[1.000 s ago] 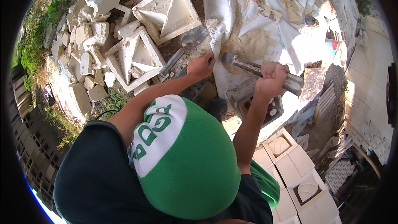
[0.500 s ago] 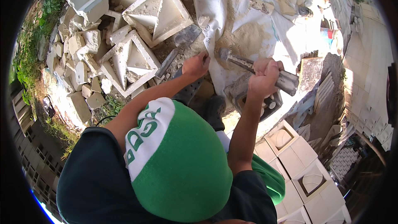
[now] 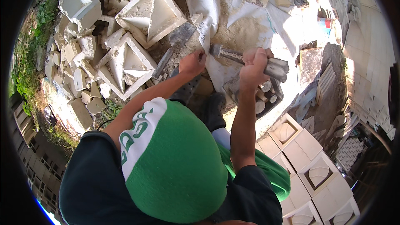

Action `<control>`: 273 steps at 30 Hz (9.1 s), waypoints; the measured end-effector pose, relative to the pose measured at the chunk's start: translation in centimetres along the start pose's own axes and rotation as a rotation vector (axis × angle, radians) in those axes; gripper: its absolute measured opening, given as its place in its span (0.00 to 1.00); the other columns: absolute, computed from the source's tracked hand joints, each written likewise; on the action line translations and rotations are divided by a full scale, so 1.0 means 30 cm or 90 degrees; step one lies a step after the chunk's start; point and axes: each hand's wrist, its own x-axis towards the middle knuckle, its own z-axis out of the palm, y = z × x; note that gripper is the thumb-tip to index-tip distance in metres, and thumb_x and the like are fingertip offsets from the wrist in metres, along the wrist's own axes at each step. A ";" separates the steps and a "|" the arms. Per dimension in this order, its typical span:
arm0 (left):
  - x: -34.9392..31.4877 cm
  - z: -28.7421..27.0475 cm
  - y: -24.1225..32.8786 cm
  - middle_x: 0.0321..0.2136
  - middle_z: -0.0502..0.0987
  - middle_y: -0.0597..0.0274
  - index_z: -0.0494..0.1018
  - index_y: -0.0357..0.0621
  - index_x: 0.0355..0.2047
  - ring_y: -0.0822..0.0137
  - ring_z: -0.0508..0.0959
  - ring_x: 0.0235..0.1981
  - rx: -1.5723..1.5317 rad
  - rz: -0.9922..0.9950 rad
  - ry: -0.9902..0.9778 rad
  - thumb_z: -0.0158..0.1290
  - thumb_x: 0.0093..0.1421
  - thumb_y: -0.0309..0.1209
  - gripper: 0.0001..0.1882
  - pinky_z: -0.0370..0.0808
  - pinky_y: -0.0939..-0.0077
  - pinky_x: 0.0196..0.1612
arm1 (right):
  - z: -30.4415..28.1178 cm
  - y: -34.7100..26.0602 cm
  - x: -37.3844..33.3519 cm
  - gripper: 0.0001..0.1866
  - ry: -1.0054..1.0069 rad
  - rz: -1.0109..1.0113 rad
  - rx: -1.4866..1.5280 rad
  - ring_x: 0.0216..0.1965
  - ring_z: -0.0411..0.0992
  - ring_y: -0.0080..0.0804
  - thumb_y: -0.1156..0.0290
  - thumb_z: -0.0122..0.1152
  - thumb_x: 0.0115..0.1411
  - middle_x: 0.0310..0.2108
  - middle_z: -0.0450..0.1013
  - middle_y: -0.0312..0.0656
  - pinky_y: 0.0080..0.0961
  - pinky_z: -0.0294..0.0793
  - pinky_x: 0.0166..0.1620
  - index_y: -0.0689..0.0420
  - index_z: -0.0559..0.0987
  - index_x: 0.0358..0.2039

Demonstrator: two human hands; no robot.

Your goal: The person prepares decorative vent blocks by packing material into a mold using a large wooden tamper, leveling the surface by hand, and smoothing it with a trowel while working on the ground.

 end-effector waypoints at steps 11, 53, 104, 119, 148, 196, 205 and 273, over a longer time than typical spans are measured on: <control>0.001 -0.011 -0.009 0.28 0.79 0.61 0.74 0.50 0.36 0.58 0.79 0.31 0.004 -0.003 -0.010 0.49 0.56 0.46 0.16 0.73 0.63 0.37 | 0.037 -0.234 0.082 0.17 -0.062 0.002 0.121 0.11 0.44 0.16 0.77 0.47 0.53 0.10 0.49 0.29 0.19 0.45 0.16 0.51 0.52 0.15; 0.002 0.002 -0.003 0.26 0.79 0.62 0.72 0.51 0.32 0.57 0.79 0.30 0.007 0.001 0.012 0.49 0.55 0.44 0.12 0.73 0.62 0.35 | -0.075 0.029 0.179 0.14 -0.045 0.004 0.057 0.16 0.51 0.19 0.76 0.47 0.55 0.13 0.54 0.31 0.19 0.51 0.21 0.53 0.56 0.16; 0.023 0.018 -0.001 0.27 0.79 0.62 0.73 0.49 0.32 0.57 0.79 0.30 0.021 -0.001 0.028 0.50 0.55 0.43 0.12 0.73 0.63 0.34 | -0.013 -0.290 0.198 0.16 0.042 -0.055 0.047 0.10 0.42 0.18 0.76 0.44 0.55 0.09 0.47 0.29 0.20 0.48 0.17 0.51 0.55 0.14; 0.019 0.018 -0.002 0.27 0.79 0.59 0.73 0.45 0.31 0.58 0.79 0.31 0.001 0.006 0.038 0.51 0.55 0.48 0.18 0.72 0.65 0.37 | -0.006 -0.202 0.162 0.15 0.000 -0.013 0.079 0.12 0.50 0.15 0.80 0.48 0.53 0.11 0.53 0.30 0.18 0.49 0.17 0.53 0.55 0.15; -0.023 -0.490 0.320 0.26 0.78 0.61 0.72 0.39 0.34 0.69 0.79 0.27 -0.052 0.467 0.105 0.55 0.59 0.35 0.11 0.75 0.75 0.33 | -0.118 0.076 0.085 0.16 -0.073 -0.017 -0.138 0.16 0.56 0.15 0.66 0.56 0.56 0.11 0.61 0.31 0.24 0.55 0.19 0.60 0.69 0.15; 0.267 -0.521 0.342 0.36 0.78 0.63 0.73 0.53 0.41 0.63 0.76 0.43 0.948 0.625 -0.327 0.49 0.55 0.40 0.14 0.60 0.61 0.53 | -0.207 0.043 0.144 0.11 -0.082 0.150 -0.014 0.16 0.55 0.16 0.75 0.52 0.55 0.14 0.58 0.28 0.19 0.54 0.20 0.55 0.65 0.17; 0.298 -0.397 0.236 0.31 0.79 0.58 0.74 0.49 0.38 0.59 0.78 0.39 0.804 0.566 -0.325 0.47 0.51 0.33 0.14 0.63 0.58 0.51 | -0.243 0.178 0.144 0.13 -0.009 0.063 0.002 0.16 0.52 0.18 0.76 0.49 0.57 0.14 0.54 0.29 0.21 0.50 0.22 0.55 0.61 0.17; 0.221 -0.272 0.039 0.41 0.75 0.53 0.72 0.46 0.38 0.54 0.73 0.47 0.359 0.227 -0.333 0.52 0.53 0.40 0.16 0.68 0.60 0.50 | -0.102 -0.091 0.092 0.17 -0.014 0.050 0.003 0.13 0.49 0.18 0.79 0.48 0.54 0.10 0.50 0.30 0.21 0.50 0.19 0.51 0.54 0.15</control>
